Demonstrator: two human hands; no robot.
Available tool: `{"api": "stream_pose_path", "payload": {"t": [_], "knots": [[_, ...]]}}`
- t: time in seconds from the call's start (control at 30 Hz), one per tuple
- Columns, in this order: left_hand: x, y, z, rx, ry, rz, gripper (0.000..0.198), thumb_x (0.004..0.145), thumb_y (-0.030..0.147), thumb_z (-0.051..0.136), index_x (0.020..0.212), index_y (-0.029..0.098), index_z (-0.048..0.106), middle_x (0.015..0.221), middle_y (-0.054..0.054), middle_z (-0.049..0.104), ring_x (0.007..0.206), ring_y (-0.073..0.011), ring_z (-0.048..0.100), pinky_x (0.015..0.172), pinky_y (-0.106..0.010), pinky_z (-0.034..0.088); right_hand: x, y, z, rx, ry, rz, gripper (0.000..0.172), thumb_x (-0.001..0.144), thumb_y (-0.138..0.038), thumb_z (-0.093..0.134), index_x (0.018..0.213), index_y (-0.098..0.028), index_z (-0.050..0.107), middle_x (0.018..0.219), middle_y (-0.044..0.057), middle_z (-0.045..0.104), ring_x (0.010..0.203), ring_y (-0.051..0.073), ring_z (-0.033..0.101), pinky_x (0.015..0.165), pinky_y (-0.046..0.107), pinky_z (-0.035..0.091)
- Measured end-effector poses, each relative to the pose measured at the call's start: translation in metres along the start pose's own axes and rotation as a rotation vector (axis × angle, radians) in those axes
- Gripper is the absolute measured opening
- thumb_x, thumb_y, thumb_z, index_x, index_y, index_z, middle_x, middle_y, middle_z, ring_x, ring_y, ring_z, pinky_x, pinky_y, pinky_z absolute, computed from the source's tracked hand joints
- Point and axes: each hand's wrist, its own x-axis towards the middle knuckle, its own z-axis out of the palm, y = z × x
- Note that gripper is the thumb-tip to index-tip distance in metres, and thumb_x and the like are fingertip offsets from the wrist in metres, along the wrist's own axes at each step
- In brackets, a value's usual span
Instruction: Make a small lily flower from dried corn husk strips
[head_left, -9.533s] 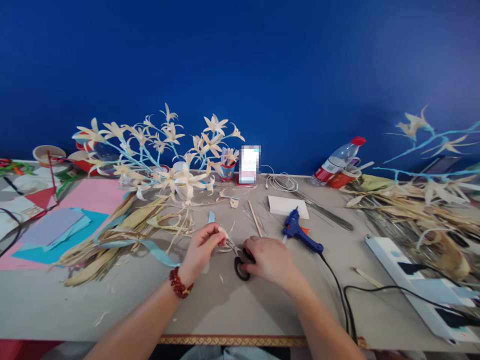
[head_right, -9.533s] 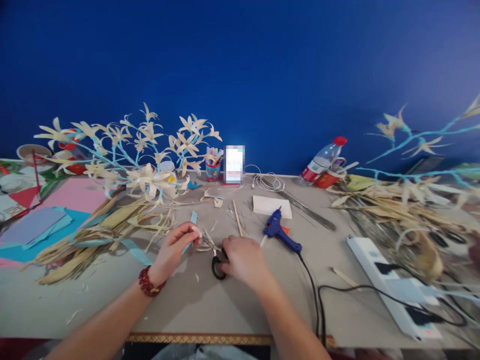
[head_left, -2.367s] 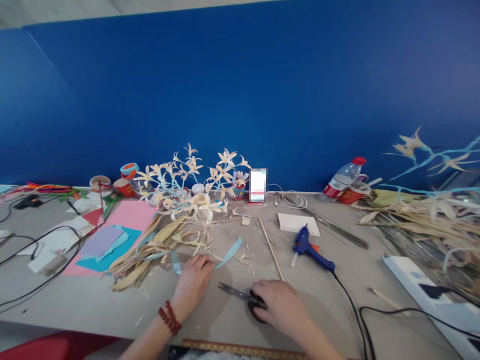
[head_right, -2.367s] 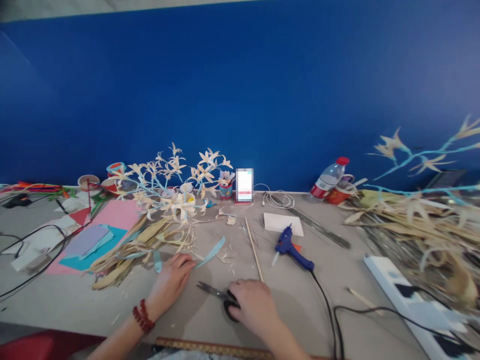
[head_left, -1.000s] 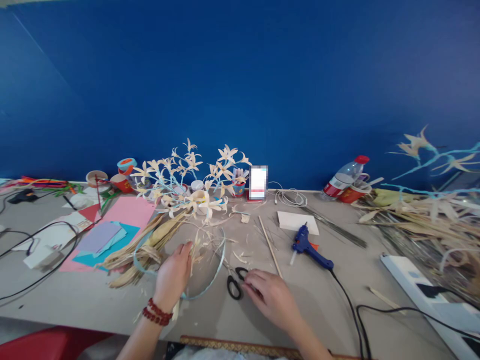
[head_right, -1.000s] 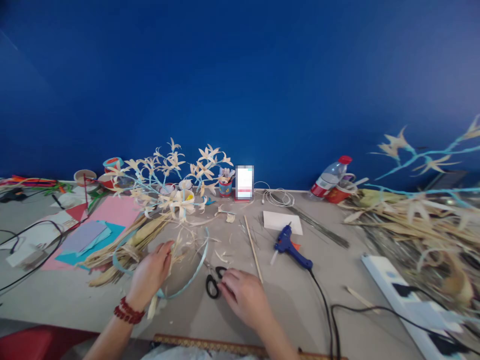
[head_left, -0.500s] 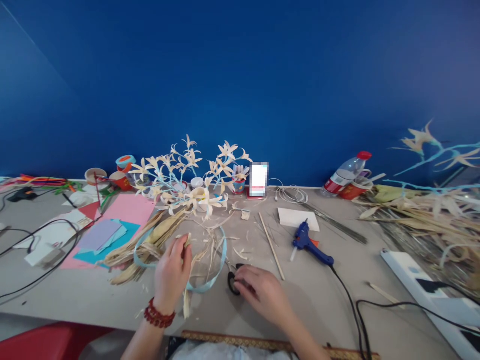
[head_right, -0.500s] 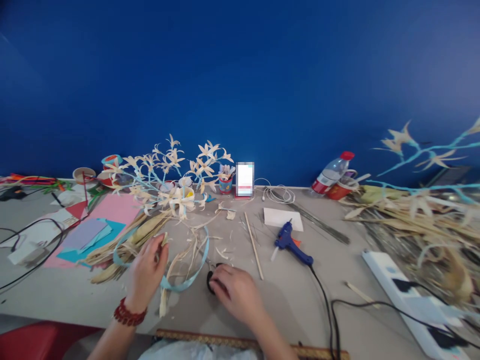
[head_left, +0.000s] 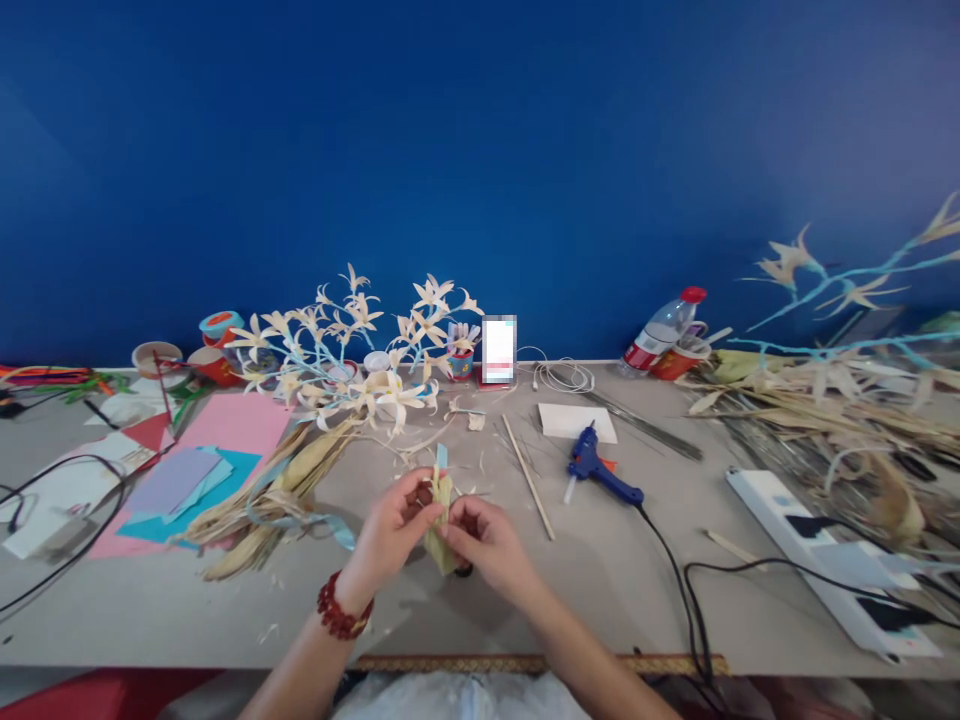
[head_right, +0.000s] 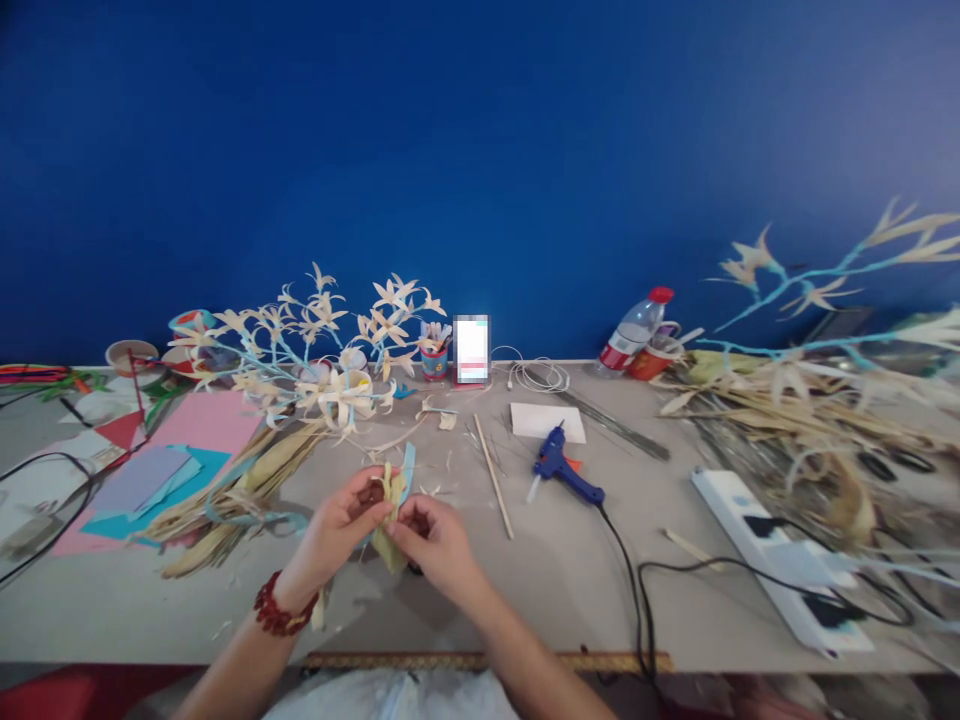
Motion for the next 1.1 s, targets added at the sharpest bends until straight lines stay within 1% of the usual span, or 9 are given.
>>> {"api": "stream_pose_path", "payload": {"t": [0.1, 0.17, 0.27, 0.37, 0.47, 0.57, 0.8, 0.93, 1.1], "knots": [[0.001, 0.000, 0.002, -0.090, 0.025, 0.016, 0.046, 0.085, 0.038, 0.060, 0.127, 0.020, 0.051, 0.103, -0.007, 0.066, 0.079, -0.0156, 0.060, 0.063, -0.024, 0.048, 0.000, 0.001, -0.002, 0.092, 0.035, 0.057, 0.041, 0.073, -0.054, 0.072, 0.068, -0.020, 0.050, 0.049, -0.008, 0.046, 0.040, 0.007, 0.039, 0.041, 0.019, 0.031], [0.000, -0.002, 0.001, -0.094, 0.017, 0.010, 0.039, 0.086, 0.039, 0.058, 0.119, 0.019, 0.055, 0.102, -0.008, 0.064, 0.075, -0.0142, 0.059, 0.060, -0.023, 0.047, -0.001, 0.000, -0.005, 0.113, 0.078, 0.070, 0.039, 0.073, -0.052, 0.072, 0.069, -0.019, 0.052, 0.048, -0.008, 0.048, 0.039, 0.007, 0.039, 0.042, 0.019, 0.032], [-0.004, -0.007, 0.001, 0.035, -0.073, -0.005, 0.025, 0.082, 0.040, 0.065, 0.093, 0.017, 0.063, 0.083, -0.003, 0.063, 0.074, -0.0145, 0.057, 0.064, -0.023, 0.045, -0.004, -0.003, -0.011, 0.091, 0.136, 0.061, 0.037, 0.074, -0.050, 0.072, 0.067, -0.017, 0.056, 0.048, -0.007, 0.049, 0.041, 0.007, 0.041, 0.044, 0.019, 0.033], [-0.007, -0.013, 0.004, 0.051, -0.082, -0.029, 0.024, 0.083, 0.041, 0.064, 0.080, 0.017, 0.059, 0.070, 0.001, 0.056, 0.066, -0.0124, 0.052, 0.061, -0.022, 0.042, -0.006, -0.009, -0.016, 0.042, 0.130, 0.059, 0.035, 0.075, -0.050, 0.071, 0.071, -0.016, 0.060, 0.049, -0.006, 0.050, 0.043, 0.007, 0.042, 0.046, 0.020, 0.034], [-0.007, -0.016, 0.008, -0.060, -0.051, -0.068, 0.026, 0.085, 0.042, 0.061, 0.079, 0.017, 0.055, 0.066, 0.003, 0.051, 0.060, -0.0101, 0.046, 0.057, -0.020, 0.037, -0.008, -0.015, -0.017, 0.042, 0.072, 0.085, 0.034, 0.073, -0.048, 0.074, 0.078, -0.016, 0.064, 0.057, -0.005, 0.056, 0.046, 0.007, 0.045, 0.047, 0.020, 0.036], [-0.006, -0.014, 0.012, -0.115, -0.034, -0.091, 0.027, 0.084, 0.043, 0.063, 0.081, 0.017, 0.056, 0.066, 0.004, 0.050, 0.059, -0.0097, 0.044, 0.056, -0.020, 0.035, -0.009, -0.018, -0.016, 0.034, 0.034, 0.090, 0.033, 0.071, -0.047, 0.075, 0.076, -0.017, 0.062, 0.061, -0.004, 0.056, 0.049, 0.007, 0.046, 0.048, 0.020, 0.038], [-0.007, -0.008, 0.018, -0.183, -0.059, -0.103, 0.025, 0.085, 0.039, 0.062, 0.077, 0.017, 0.052, 0.066, 0.005, 0.045, 0.060, -0.0093, 0.040, 0.056, -0.020, 0.033, -0.007, -0.012, -0.016, -0.018, 0.095, 0.065, 0.027, 0.072, -0.039, 0.070, 0.065, -0.018, 0.056, 0.052, -0.006, 0.046, 0.044, 0.007, 0.042, 0.044, 0.020, 0.033], [-0.007, -0.006, 0.016, -0.110, -0.116, -0.057, 0.019, 0.086, 0.033, 0.061, 0.079, 0.017, 0.054, 0.070, 0.003, 0.046, 0.065, -0.0102, 0.043, 0.060, -0.021, 0.035, -0.008, -0.012, -0.018, -0.068, 0.072, 0.061, 0.021, 0.073, -0.034, 0.063, 0.063, -0.017, 0.056, 0.052, -0.005, 0.047, 0.044, 0.008, 0.043, 0.044, 0.021, 0.034], [-0.007, 0.001, 0.014, 0.146, -0.078, 0.018, 0.016, 0.086, 0.027, 0.056, 0.074, 0.018, 0.050, 0.067, 0.004, 0.046, 0.064, -0.0110, 0.043, 0.061, -0.021, 0.036, -0.011, -0.018, -0.017, -0.299, 0.107, -0.042, 0.015, 0.075, -0.025, 0.056, 0.063, -0.017, 0.057, 0.052, -0.004, 0.047, 0.047, 0.010, 0.042, 0.046, 0.021, 0.032]]}}
